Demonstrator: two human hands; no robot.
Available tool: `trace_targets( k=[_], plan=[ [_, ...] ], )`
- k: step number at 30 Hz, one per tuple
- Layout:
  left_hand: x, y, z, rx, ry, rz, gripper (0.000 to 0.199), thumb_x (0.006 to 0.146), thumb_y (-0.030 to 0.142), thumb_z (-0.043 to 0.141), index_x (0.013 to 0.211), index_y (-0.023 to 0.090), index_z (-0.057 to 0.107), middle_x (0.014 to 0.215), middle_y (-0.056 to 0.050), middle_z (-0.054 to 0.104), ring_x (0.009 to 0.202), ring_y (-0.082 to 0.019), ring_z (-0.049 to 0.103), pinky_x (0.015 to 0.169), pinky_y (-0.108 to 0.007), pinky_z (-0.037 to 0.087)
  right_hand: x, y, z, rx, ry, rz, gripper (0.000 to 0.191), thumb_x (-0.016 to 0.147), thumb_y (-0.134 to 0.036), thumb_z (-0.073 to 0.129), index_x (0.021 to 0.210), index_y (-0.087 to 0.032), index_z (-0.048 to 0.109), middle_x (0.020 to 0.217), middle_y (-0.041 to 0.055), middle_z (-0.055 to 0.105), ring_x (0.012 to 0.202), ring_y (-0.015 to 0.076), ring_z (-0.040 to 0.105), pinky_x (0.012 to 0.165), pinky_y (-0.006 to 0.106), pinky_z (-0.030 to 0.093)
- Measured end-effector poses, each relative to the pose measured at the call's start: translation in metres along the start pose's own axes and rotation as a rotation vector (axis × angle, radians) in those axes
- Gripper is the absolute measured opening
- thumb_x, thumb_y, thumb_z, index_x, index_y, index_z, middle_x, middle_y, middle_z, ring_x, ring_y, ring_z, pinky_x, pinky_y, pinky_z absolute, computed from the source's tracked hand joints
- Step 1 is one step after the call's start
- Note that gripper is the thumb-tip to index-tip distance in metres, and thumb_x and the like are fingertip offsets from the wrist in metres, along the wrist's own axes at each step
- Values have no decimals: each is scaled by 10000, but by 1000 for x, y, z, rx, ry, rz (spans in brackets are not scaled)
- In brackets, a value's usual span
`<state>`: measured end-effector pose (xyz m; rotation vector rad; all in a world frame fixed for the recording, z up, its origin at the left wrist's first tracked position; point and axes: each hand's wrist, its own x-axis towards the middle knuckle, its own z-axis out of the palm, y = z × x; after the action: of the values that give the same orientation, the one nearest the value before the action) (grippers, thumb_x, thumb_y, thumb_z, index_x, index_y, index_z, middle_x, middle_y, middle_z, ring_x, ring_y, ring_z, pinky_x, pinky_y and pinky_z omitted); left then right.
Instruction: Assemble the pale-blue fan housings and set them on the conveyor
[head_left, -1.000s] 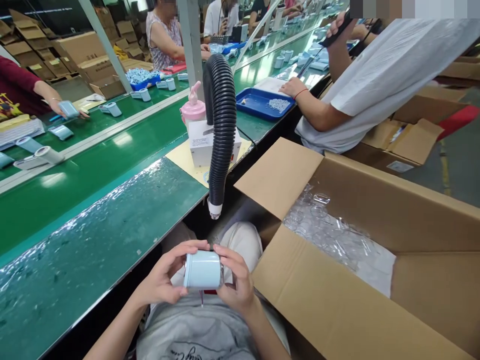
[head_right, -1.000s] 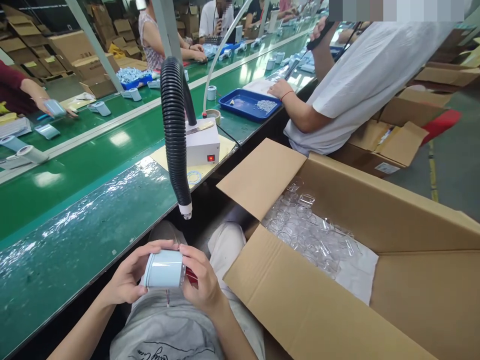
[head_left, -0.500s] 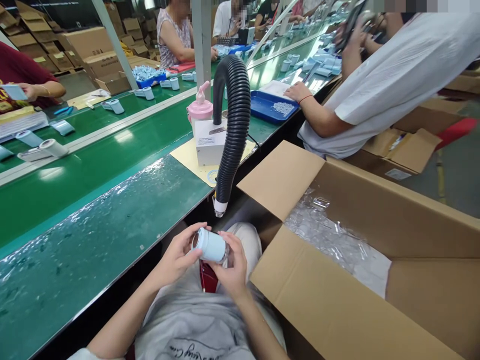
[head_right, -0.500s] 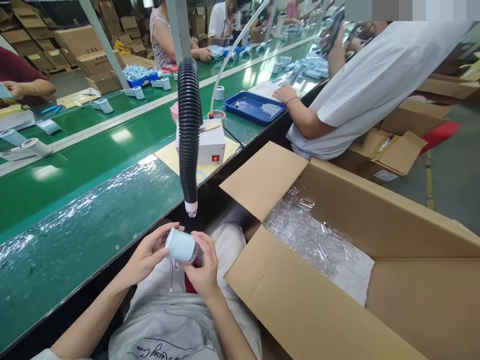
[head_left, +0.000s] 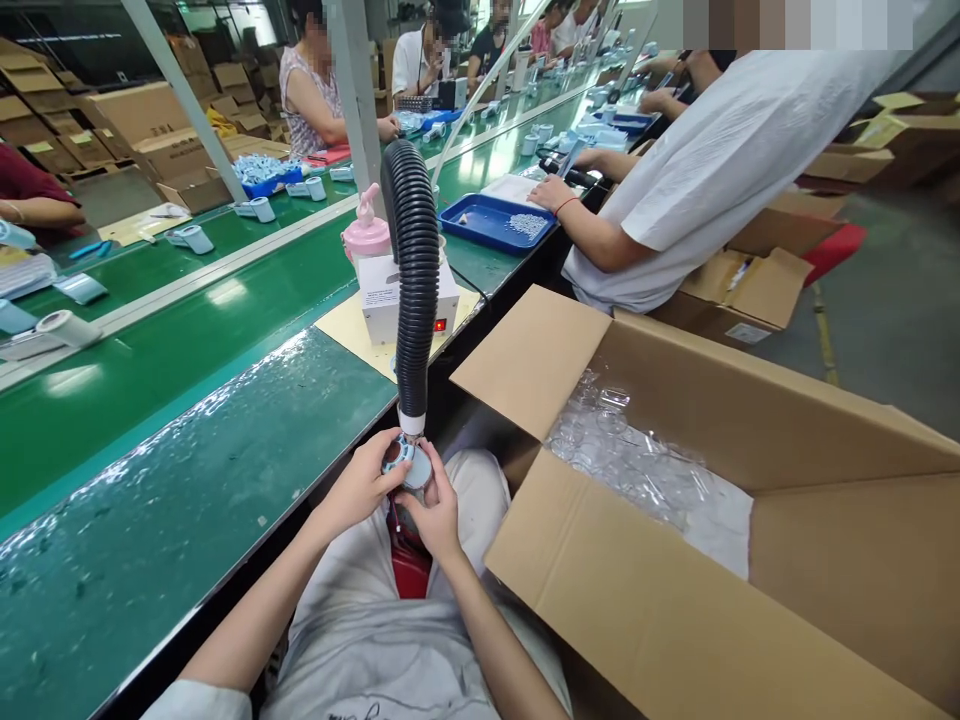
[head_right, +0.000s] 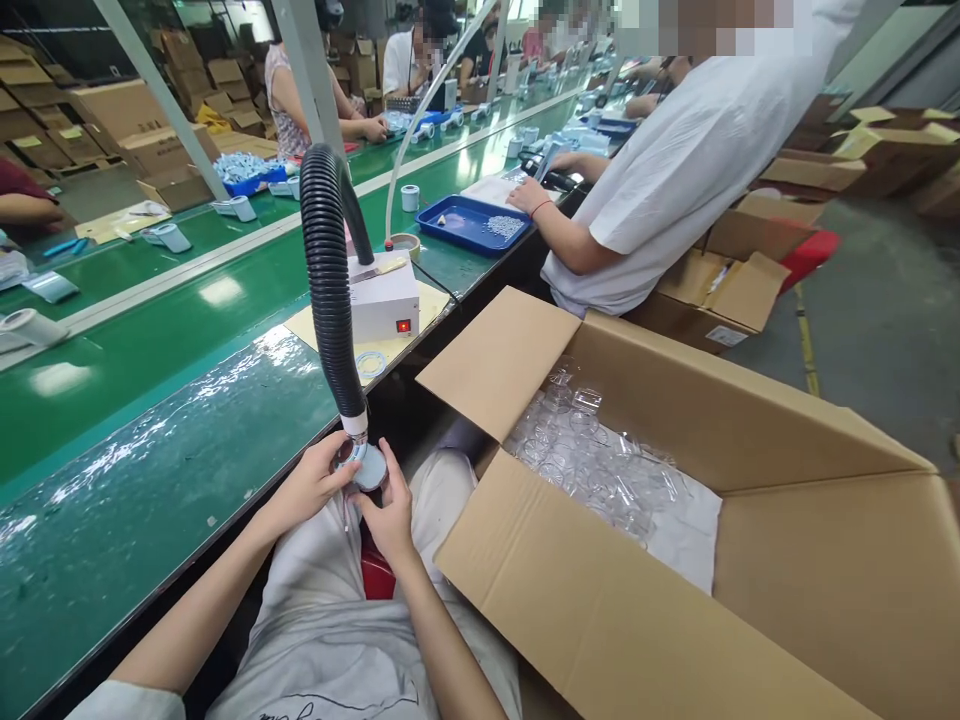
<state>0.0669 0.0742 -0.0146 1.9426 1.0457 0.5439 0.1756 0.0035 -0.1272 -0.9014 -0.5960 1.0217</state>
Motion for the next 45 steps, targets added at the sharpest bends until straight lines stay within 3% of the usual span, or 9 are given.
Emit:
trace_targets(
  k=[5,8,14,20,30,35,38,41,45],
  plan=[
    [-4,9,0,48,-22,3,347,897,293,576,1206,137,602,1060,-112,685,894,-235,633,853,-384,523,1,-10,2,197,-9,107,722,799,-681,751,1363,-241,662,1553,109,524,1416,314,506,1170,473,425],
    [-5,13,5,73,-37,1,332,891,280,583,1188,131,586,1082,-126,670,910,-245,637,852,-393,528,0,-13,6,291,38,187,615,863,-631,711,1371,-290,649,1567,77,511,1388,291,535,1113,473,475],
    [-2,16,8,118,-57,-9,292,881,268,580,1140,132,582,1054,-124,652,895,-253,632,811,-383,518,1,-15,10,405,96,304,450,826,-470,789,1214,-251,725,1214,89,756,1086,250,707,943,407,569],
    [1,16,-2,155,-39,-15,192,870,229,547,1041,158,601,950,-71,639,822,-224,598,770,-356,499,2,-12,20,454,90,353,452,801,-497,805,1178,-260,731,1217,74,753,1099,250,693,899,389,583],
    [-8,18,-11,100,-37,1,365,880,254,569,1229,159,615,1110,-119,707,926,-246,648,856,-382,530,1,-25,21,420,66,375,471,794,-477,784,1197,-238,741,1246,104,749,1174,305,676,910,445,589],
    [-33,9,-21,-130,-9,33,437,931,379,596,1307,156,595,1247,-166,689,1032,-273,666,938,-408,537,-9,-49,20,372,46,366,414,776,-444,815,1125,-224,790,1235,105,756,1153,320,687,958,453,576],
    [-53,7,-26,-375,4,86,494,945,452,631,1359,187,582,1367,-179,645,1195,-300,648,1013,-401,535,-20,-68,21,301,-53,348,412,809,-470,812,1145,-232,794,1242,108,752,1153,321,689,993,454,565],
    [-70,14,-28,-496,38,146,519,943,480,652,1391,226,588,1422,-171,623,1270,-311,628,1032,-388,546,-30,-85,21,177,-189,253,398,884,-513,755,1207,-282,773,1304,86,722,1230,311,653,1049,443,539],
    [-83,26,-28,-525,70,206,496,953,473,646,1410,289,582,1425,-135,627,1282,-296,631,1043,-380,554,-40,-104,25,67,-260,150,389,927,-513,717,1255,-307,750,1329,82,708,1262,305,640,1088,437,519]
  ],
)
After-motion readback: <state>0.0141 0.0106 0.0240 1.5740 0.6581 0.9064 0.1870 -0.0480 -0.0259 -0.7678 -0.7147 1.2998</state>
